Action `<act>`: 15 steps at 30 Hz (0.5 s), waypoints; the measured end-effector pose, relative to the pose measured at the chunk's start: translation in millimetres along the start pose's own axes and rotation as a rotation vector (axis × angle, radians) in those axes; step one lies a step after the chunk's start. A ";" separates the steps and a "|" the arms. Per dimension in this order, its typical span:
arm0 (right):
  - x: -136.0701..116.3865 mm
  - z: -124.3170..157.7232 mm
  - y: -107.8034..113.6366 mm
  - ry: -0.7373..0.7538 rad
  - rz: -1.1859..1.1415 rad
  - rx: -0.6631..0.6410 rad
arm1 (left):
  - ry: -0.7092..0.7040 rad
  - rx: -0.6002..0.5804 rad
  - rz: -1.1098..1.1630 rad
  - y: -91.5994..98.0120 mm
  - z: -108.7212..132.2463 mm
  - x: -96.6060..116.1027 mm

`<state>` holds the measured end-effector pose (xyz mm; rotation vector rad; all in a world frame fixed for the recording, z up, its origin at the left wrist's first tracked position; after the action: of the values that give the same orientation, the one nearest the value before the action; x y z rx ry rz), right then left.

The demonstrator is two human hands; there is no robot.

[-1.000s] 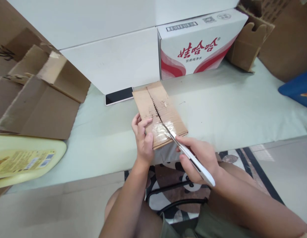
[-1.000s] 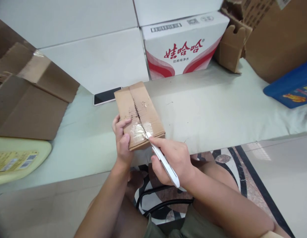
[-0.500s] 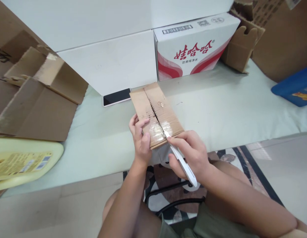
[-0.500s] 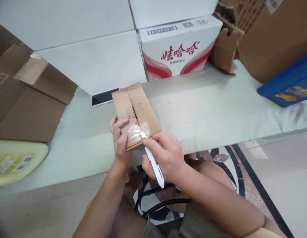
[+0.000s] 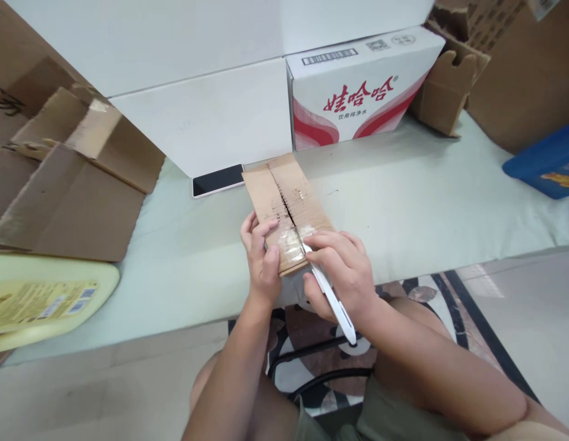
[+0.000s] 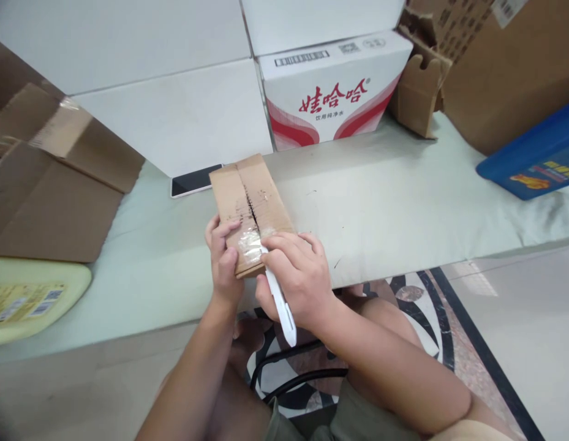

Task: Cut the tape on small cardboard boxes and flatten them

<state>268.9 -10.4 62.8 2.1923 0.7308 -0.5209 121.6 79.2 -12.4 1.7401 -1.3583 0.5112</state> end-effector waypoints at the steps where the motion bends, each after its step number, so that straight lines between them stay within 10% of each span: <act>1: 0.7 -0.4 0.2 0.001 -0.004 0.005 | 0.006 -0.001 -0.005 -0.1 0.1 -0.3; 15: 6.7 1.3 6.8 0.010 -0.084 0.009 | -0.025 0.021 0.061 -3.2 -2.2 3.8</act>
<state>278.1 -12.8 61.8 2.1817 0.8303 -0.5564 126.2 79.0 -9.5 1.7311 -1.4320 0.5414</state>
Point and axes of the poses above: each hand's wrist, its own z-axis away from the middle knuckle, its own y-axis out of the back of the hand, x = y × z, the point moved 10 cm from there along -z, towards the middle knuckle, and after that the axes turned 8 degrees about -y, right-handed, at the moved point
